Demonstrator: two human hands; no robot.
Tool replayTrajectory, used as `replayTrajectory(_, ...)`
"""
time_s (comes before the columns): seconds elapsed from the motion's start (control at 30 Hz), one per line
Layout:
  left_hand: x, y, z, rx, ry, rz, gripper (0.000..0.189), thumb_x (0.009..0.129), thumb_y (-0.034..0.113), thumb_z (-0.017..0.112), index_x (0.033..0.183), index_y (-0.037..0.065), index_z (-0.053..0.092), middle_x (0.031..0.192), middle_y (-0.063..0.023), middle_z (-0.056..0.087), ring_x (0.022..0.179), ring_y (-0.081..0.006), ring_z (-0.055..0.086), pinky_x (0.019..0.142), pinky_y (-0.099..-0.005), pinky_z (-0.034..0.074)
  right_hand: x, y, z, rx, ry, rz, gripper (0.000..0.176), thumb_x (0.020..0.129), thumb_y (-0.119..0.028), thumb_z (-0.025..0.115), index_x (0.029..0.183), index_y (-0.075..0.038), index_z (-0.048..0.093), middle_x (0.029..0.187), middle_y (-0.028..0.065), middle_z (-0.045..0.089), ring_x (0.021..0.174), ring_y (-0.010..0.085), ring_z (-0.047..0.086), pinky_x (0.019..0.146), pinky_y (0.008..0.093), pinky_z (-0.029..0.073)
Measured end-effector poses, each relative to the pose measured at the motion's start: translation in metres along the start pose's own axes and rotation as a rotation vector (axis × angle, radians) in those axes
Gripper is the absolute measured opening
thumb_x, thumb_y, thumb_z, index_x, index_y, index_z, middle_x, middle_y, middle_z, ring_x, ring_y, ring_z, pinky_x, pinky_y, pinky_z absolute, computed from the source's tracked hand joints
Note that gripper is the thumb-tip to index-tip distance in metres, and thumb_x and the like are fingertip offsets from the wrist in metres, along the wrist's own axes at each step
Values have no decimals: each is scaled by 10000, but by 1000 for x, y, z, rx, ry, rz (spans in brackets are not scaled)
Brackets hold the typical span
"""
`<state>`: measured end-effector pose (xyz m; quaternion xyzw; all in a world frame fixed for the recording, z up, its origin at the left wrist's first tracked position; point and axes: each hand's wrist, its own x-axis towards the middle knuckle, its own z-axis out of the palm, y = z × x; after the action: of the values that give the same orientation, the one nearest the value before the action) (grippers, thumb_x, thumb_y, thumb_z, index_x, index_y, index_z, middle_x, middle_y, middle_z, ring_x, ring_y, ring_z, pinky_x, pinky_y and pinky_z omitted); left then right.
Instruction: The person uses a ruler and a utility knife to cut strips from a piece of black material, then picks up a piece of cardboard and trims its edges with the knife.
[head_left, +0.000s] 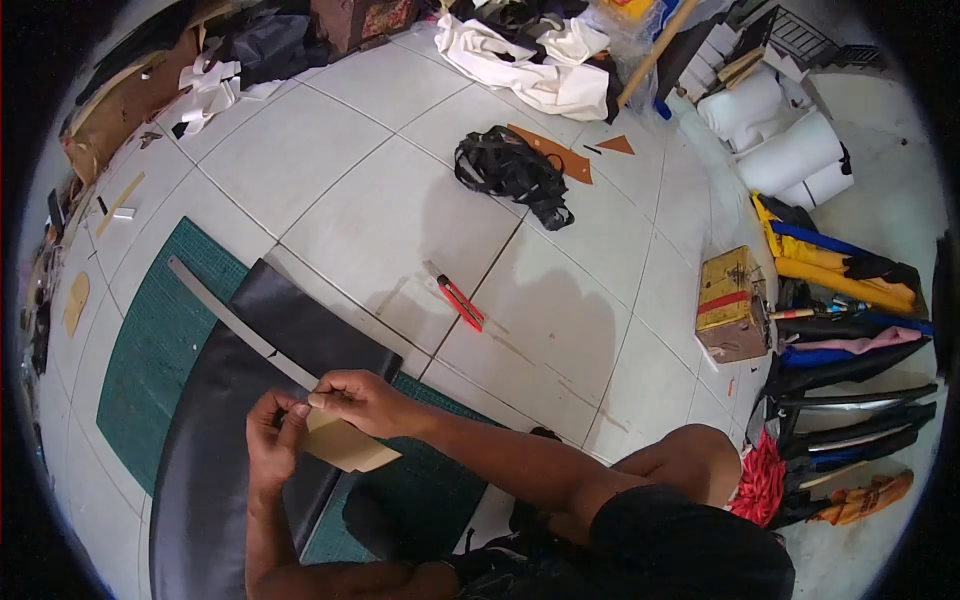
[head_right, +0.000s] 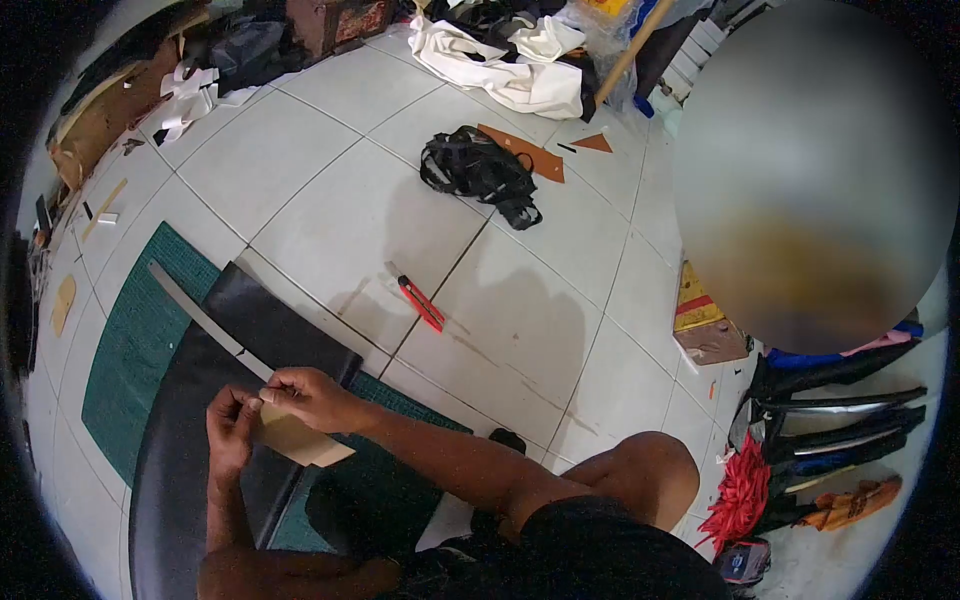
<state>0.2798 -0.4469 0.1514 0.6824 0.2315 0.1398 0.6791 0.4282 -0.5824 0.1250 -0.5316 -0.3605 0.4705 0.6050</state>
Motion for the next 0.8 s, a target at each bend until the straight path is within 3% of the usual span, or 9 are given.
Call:
replayTrajectory(0.07,3,-10,3,94,29,121,162,954,127,649,834,54,570,746,24,570,676,-36,484,594,-219,388,0,-2,0,-18,39,-13,171,1002,-167,599,1017,2,620,851,-4,600,807,36,519,679,238,443)
replayTrajectory(0.13,1,-2,5,13,48,-4,169,964,143,646,844,50,572,747,24,567,681,-38,486,603,-220,394,0,4,7,9,101,-65,207,991,-199,616,997,7,618,814,14,588,747,53,509,646,272,441)
replayTrajectory(0.17,0,1,5,-26,59,-70,173,969,151,644,849,48,573,748,23,565,684,-39,488,607,-221,396,0,7,9,-29,105,-88,209,987,-198,618,1005,10,614,827,38,603,756,80,539,661,287,454)
replayTrajectory(0.27,4,-12,4,-51,190,46,165,971,160,646,876,41,584,769,21,579,695,-40,497,617,-224,405,0,10,12,-184,107,-111,218,978,-192,619,1031,19,605,874,111,641,797,171,621,703,328,487)
replayTrajectory(0.43,3,-11,0,-87,169,3,150,967,168,656,941,27,611,809,9,604,714,-56,530,641,-226,430,-4,12,14,-384,186,-145,229,983,-175,591,1082,32,593,935,196,655,872,300,675,742,373,506)
replayTrajectory(0.53,7,-17,0,-113,211,34,145,964,163,656,968,22,624,833,-4,618,727,-75,552,658,-234,453,2,17,9,-277,347,-108,255,999,-230,588,1048,20,595,904,136,627,833,161,601,736,336,488)
replayTrajectory(0.77,9,-25,-7,-182,230,-28,116,954,116,644,999,9,647,914,-50,671,803,-126,628,728,-296,526,3,12,-2,-292,333,-74,270,1000,-241,587,1074,19,608,933,142,632,855,161,603,774,330,491)
replayTrajectory(0.8,10,-29,-7,-220,216,-23,127,955,112,634,1015,2,652,926,-59,678,824,-141,640,748,-308,534,3,16,-2,-352,387,-144,275,997,-242,592,1081,18,614,950,143,638,866,164,610,788,333,495)
